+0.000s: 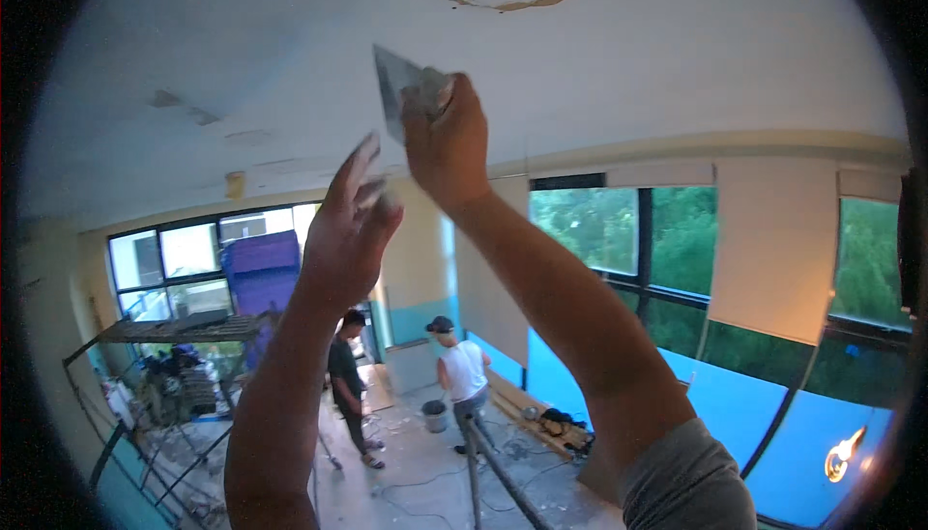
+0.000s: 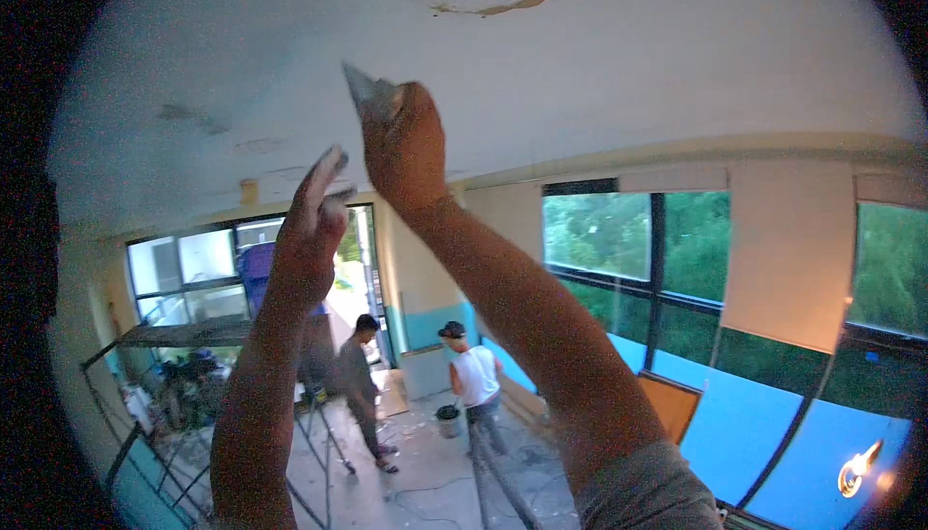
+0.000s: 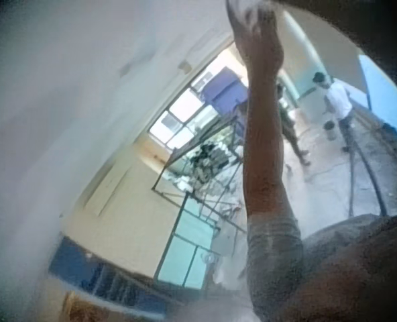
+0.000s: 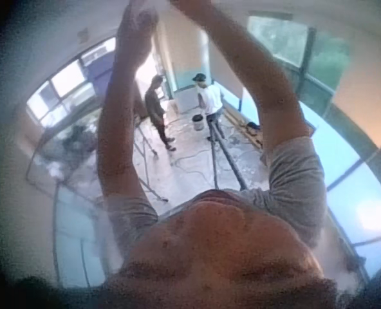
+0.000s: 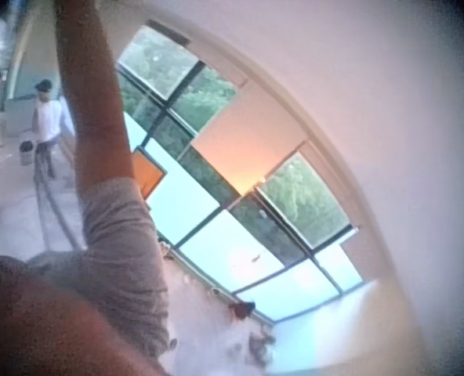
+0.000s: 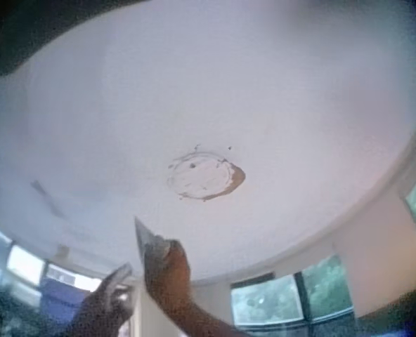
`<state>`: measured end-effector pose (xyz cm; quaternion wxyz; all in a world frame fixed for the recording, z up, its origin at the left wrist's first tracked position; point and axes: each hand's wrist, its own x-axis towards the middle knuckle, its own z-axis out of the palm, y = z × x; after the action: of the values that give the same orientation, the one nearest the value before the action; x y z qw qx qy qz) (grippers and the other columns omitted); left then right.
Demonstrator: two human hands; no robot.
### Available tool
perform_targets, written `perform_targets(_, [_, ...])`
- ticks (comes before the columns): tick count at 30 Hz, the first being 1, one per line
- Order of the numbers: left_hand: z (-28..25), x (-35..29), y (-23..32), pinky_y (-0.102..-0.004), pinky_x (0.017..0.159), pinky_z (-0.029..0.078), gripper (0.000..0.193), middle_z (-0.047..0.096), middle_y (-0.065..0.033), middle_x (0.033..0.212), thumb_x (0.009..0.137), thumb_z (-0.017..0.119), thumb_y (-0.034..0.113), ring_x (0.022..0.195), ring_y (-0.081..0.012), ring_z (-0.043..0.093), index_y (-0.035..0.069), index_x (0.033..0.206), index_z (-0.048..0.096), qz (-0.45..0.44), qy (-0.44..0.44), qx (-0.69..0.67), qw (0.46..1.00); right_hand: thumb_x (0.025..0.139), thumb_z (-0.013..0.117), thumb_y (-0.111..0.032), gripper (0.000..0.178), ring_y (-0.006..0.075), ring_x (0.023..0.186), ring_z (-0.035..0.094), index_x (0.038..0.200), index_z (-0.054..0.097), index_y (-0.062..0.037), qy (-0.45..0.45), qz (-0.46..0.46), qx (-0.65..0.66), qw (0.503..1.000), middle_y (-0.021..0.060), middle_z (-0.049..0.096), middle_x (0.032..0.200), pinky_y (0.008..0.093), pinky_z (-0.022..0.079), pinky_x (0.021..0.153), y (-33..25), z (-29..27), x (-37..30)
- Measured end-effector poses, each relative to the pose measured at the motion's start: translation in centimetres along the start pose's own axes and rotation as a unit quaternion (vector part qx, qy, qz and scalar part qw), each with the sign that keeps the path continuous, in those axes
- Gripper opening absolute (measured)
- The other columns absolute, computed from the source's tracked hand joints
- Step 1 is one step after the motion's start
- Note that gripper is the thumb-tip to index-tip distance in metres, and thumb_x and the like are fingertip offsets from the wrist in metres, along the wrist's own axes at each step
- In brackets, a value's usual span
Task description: The person applies plaster to a hole in the ceiling using a putty knife while standing on a scaffold, repeatedly scooping material from the blade and smoothing it over the surface.
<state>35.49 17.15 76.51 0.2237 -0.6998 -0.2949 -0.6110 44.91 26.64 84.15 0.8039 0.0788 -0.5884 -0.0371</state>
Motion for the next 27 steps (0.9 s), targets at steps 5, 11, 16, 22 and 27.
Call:
perform_targets(5, [4.1,3.9,-1.9,-0.0371,0.095,0.037,0.065,0.043,-0.0193,0.127,0.085,0.054,0.038,0.113,-0.0278,0.047,0.0,0.132,0.031,0.055,0.012,-0.16,0.986,0.076,0.057,-0.01,0.031,0.0397,0.091,0.044,0.1,0.043,0.0041,-0.114,-0.092,-0.051,0.988,0.0226,0.042,0.095,0.0451,0.037,0.081,0.2,-1.6,-3.4])
perform_targets(11, [6.0,6.3,-2.9,-0.0356,0.083,0.045,0.045,0.062,-0.016,0.098,0.08,0.061,0.03,0.09,-0.0255,0.06,-0.001,0.111,0.053,-0.055,0.057,-0.23,0.97,0.074,0.063,-0.012,0.051,0.0388,0.1,0.047,0.115,0.037,0.0023,-0.267,-0.082,-0.218,0.935,0.0224,0.043,0.106,0.0452,0.039,0.09,-0.4,-6.5,-1.9])
perform_targets(16, [6.9,9.9,-6.7,-0.0348,0.073,0.049,0.034,0.065,-0.0131,0.081,0.075,0.066,0.028,0.076,-0.0239,0.063,0.001,0.095,0.061,0.021,0.064,-0.143,0.987,0.075,0.069,-0.018,0.07,0.0283,0.108,0.05,0.132,0.03,-0.0035,-0.311,0.107,-0.304,0.894,0.0203,0.043,0.123,0.0397,0.043,0.091,-2.4,-9.9,-4.6])
perform_targets(22, [6.4,16.1,-5.9,-0.0319,0.075,0.049,0.045,0.065,-0.0116,0.083,0.075,0.065,0.039,0.077,-0.0232,0.063,0.002,0.101,0.06,0.04,0.131,-0.189,0.972,0.075,0.069,-0.022,0.067,0.0333,0.114,0.045,0.13,0.034,-0.004,-0.374,0.156,-0.455,0.793,0.0223,0.043,0.121,0.0435,0.036,0.098,-8.5,-17.5,-9.0])
perform_targets(27, [6.2,21.0,-5.4,-0.0327,0.076,0.048,0.05,0.065,-0.0127,0.087,0.077,0.06,0.046,0.081,-0.0271,0.063,0.003,0.102,0.06,0.044,0.169,-0.219,0.96,0.075,0.07,-0.022,0.067,0.0331,0.11,0.046,0.129,0.036,-0.0042,-0.378,0.205,-0.521,0.738,0.0211,0.045,0.117,0.0418,0.039,0.094,-16.2,-23.9,-11.2])
